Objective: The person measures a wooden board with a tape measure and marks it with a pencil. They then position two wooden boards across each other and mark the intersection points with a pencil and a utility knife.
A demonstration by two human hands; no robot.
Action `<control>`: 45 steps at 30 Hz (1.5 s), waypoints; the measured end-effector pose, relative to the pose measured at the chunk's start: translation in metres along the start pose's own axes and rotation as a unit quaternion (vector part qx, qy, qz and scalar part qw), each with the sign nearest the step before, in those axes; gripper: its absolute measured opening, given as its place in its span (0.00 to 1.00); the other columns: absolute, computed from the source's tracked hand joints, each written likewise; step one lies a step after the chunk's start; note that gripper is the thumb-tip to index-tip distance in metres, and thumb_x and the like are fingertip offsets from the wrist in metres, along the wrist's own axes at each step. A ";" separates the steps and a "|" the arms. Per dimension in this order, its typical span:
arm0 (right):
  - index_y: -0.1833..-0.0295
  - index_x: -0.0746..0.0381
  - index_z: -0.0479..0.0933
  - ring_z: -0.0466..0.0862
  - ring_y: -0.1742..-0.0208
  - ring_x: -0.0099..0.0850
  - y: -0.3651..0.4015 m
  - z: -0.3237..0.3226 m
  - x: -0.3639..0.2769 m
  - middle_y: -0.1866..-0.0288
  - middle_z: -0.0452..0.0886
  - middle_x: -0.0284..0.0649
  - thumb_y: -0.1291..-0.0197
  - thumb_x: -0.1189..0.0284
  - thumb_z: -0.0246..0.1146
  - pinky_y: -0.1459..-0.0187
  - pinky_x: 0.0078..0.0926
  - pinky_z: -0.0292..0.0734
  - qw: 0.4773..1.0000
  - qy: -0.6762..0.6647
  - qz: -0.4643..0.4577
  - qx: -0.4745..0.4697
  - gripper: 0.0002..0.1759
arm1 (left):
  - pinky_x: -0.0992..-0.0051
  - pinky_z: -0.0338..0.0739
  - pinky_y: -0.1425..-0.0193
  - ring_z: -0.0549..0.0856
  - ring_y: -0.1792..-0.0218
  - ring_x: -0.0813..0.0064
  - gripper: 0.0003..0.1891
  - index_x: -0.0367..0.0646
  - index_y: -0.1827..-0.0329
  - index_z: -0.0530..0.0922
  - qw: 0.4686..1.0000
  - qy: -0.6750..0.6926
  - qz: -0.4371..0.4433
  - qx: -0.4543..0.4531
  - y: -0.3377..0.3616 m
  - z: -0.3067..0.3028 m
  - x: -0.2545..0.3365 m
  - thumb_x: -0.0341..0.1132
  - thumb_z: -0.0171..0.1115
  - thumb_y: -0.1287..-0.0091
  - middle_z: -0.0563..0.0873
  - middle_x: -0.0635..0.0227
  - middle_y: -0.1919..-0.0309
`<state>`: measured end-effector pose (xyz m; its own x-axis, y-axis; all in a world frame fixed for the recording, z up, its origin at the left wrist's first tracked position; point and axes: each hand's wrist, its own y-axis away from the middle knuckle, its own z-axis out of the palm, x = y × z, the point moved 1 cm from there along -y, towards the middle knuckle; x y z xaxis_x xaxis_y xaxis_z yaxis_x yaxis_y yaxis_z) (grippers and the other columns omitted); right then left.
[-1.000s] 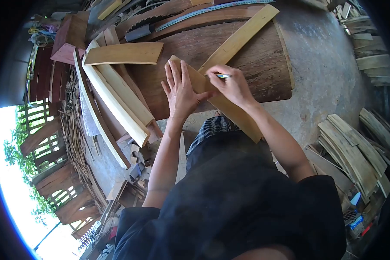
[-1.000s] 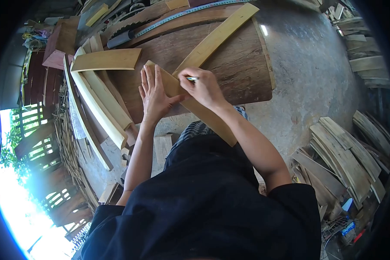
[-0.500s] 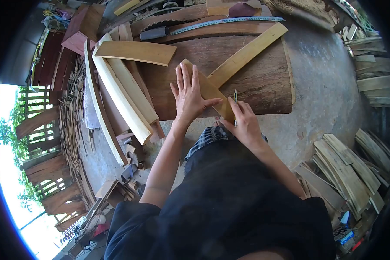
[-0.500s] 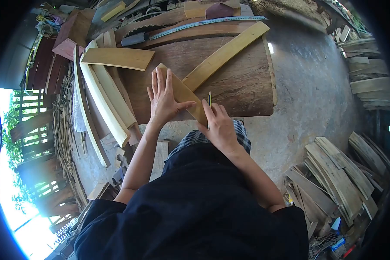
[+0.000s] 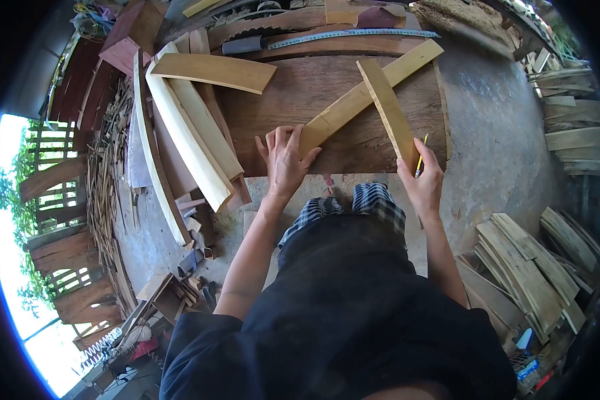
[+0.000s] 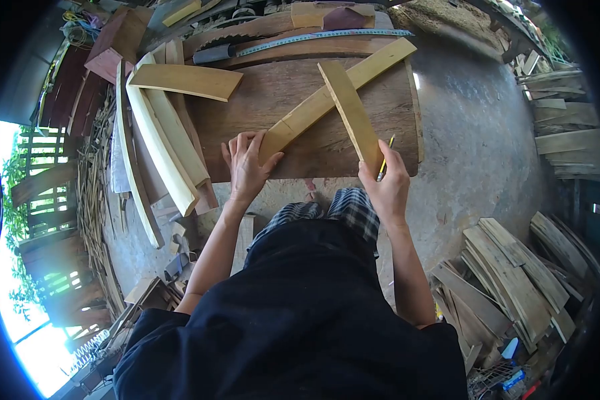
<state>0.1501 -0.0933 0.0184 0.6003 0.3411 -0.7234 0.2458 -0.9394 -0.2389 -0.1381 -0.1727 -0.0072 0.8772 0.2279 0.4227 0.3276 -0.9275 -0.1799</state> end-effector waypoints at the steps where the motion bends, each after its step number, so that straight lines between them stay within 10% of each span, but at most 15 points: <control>1: 0.33 0.67 0.77 0.86 0.45 0.49 0.002 -0.002 0.000 0.46 0.85 0.53 0.41 0.70 0.73 0.43 0.44 0.81 1.000 0.002 -0.001 0.000 0.30 | 0.43 0.48 0.19 0.73 0.34 0.55 0.33 0.43 0.33 0.80 1.000 0.003 0.005 -0.006 0.002 -0.003 0.000 0.51 0.76 0.37 0.78 0.62 0.41; 13: 0.33 0.68 0.75 0.85 0.46 0.51 0.018 0.011 -0.005 0.48 0.84 0.54 0.43 0.72 0.74 0.44 0.46 0.81 1.000 -0.014 -0.021 -0.015 0.32 | 0.54 0.66 0.28 0.73 0.36 0.52 0.35 0.38 0.28 0.76 0.998 -0.032 -0.014 -0.052 0.057 -0.041 -0.018 0.42 0.77 0.37 0.77 0.57 0.41; 22: 0.32 0.71 0.73 0.84 0.49 0.50 0.024 0.034 -0.048 0.49 0.82 0.53 0.46 0.73 0.75 0.46 0.45 0.82 0.984 0.032 -0.131 -0.116 0.35 | 0.51 0.58 0.22 0.69 0.28 0.51 0.37 0.40 0.22 0.71 0.997 -0.001 0.083 0.007 0.009 -0.031 0.032 0.47 0.70 0.31 0.71 0.53 0.25; 27: 0.33 0.71 0.73 0.82 0.47 0.49 0.037 0.042 -0.052 0.49 0.80 0.53 0.46 0.73 0.75 0.44 0.42 0.82 0.984 0.014 -0.141 -0.112 0.35 | 0.42 0.39 0.14 0.50 0.14 0.47 0.45 0.41 0.15 0.58 0.996 -0.025 0.042 -0.081 -0.002 -0.008 0.019 0.57 0.64 0.27 0.54 0.47 0.15; 45: 0.32 0.70 0.73 0.82 0.49 0.47 0.029 0.028 -0.040 0.51 0.80 0.51 0.47 0.74 0.74 0.46 0.42 0.82 0.986 0.036 -0.139 -0.082 0.36 | 0.40 0.38 0.15 0.45 0.13 0.45 0.48 0.43 0.13 0.52 0.996 0.002 0.050 -0.080 -0.010 -0.001 0.023 0.60 0.62 0.26 0.46 0.48 0.13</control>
<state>0.1113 -0.1351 0.0223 0.5438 0.5911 -0.5957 0.5248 -0.7934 -0.3083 -0.1222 -0.1585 0.0055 0.9011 0.1317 0.4130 0.1792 -0.9807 -0.0782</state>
